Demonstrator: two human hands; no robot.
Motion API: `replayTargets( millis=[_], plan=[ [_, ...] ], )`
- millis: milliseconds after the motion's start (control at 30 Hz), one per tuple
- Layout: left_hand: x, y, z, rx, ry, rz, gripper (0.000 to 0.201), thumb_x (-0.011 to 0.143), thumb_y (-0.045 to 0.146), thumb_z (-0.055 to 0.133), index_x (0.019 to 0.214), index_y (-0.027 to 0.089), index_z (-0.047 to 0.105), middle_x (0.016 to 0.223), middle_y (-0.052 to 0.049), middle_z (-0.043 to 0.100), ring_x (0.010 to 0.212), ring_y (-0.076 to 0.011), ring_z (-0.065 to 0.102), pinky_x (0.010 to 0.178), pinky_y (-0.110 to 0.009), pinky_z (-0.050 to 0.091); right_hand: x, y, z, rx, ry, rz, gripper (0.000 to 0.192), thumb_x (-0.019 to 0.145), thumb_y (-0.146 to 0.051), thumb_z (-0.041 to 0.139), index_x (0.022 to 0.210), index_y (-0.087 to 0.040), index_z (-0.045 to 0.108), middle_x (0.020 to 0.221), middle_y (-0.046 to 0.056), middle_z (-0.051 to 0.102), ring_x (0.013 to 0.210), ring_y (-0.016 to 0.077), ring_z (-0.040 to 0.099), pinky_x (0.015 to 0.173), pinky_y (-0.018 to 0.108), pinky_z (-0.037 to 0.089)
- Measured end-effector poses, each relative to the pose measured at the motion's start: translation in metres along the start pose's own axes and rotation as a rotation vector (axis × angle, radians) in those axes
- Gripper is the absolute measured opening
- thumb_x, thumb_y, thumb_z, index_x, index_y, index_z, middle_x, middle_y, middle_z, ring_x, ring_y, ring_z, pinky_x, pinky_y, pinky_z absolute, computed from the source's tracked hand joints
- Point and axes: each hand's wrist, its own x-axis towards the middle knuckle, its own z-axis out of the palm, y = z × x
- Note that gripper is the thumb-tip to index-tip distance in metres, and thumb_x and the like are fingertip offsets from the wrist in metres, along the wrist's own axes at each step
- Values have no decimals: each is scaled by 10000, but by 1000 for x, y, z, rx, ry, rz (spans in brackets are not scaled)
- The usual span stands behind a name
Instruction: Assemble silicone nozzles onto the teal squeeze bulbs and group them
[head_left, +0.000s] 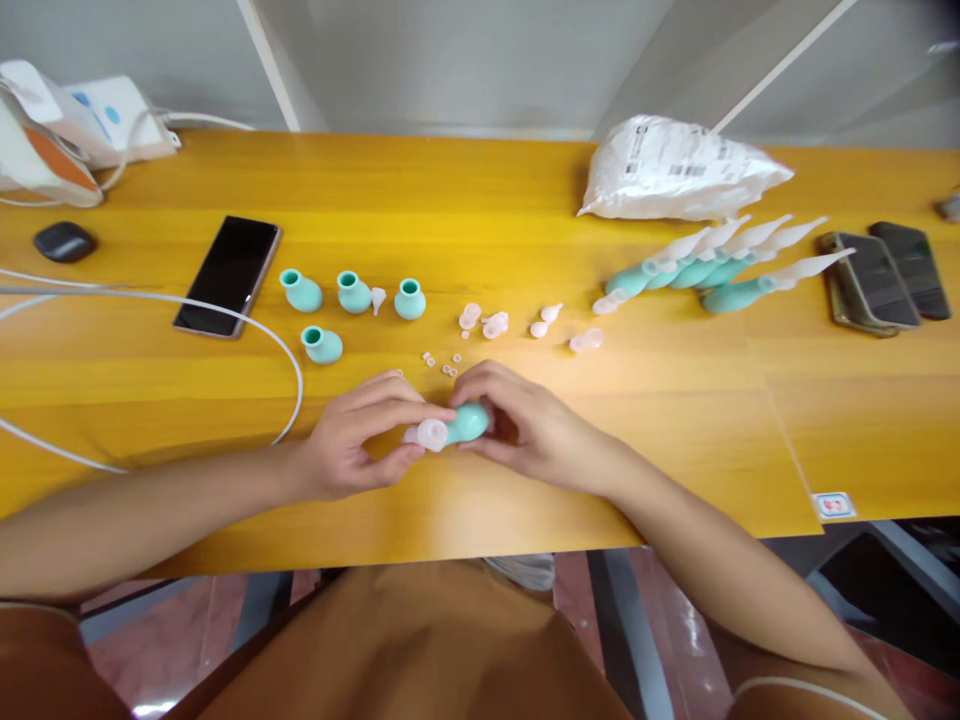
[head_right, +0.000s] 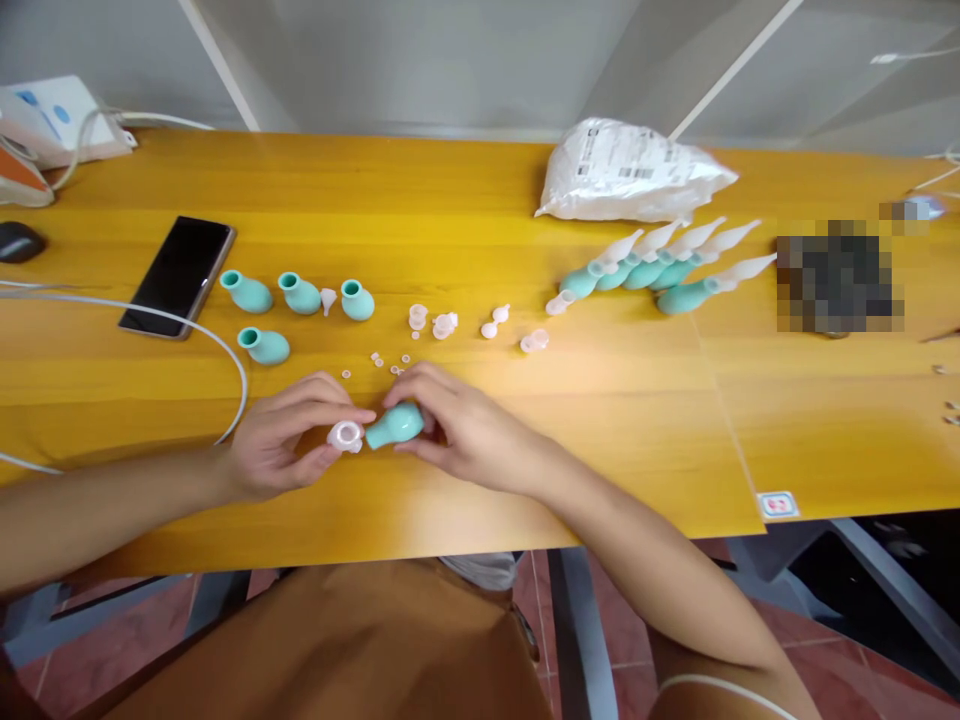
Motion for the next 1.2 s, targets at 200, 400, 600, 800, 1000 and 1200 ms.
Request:
replayTargets(
  millis=[200,400,600,800,1000,1200],
  plan=[
    [-11,-7,9,-217,121,-143,250,1051,237,777,1264,229,647,1001,-40,798,866,-178,760,837,-322,610,-1,5,-19,-92,315,-94,349,976,-372,917,1258,-274,737,1208,94,728,1048,245,724,698,317,602],
    [-7,-6,9,-256,86,-109,184,1031,152,719,1118,236,581,946,-15,746,802,-156,720,752,-289,572,-2,-2,-12,-91,318,-184,132,1063,-239,801,1188,-264,769,1045,46,743,900,190,723,733,328,603],
    [-6,-4,8,-232,72,-131,203,1014,155,738,1116,237,582,955,-4,728,766,-131,681,713,-257,568,-2,2,-9,-180,282,-178,424,947,-391,945,1311,-261,772,1109,57,729,940,209,730,729,337,627],
    [-6,-3,8,-260,63,-205,163,1045,177,716,1131,234,591,937,-1,733,760,-128,676,673,-237,551,3,3,-12,-262,319,-249,422,958,-366,935,1330,-267,765,1183,73,779,1087,257,756,960,455,640],
    [-8,-3,8,-310,60,-247,122,1099,243,708,1145,227,595,954,-14,733,803,-142,706,688,-249,567,1,3,-12,-186,268,-257,437,980,-275,909,1390,-267,759,1287,103,744,1200,264,766,996,434,682],
    [-7,-5,11,-424,91,-250,119,1147,301,689,1117,220,607,992,-40,751,876,-155,728,732,-263,575,1,3,-12,-199,289,-345,511,985,-188,888,1464,-272,731,1272,102,807,1171,256,812,971,413,713]
  ],
)
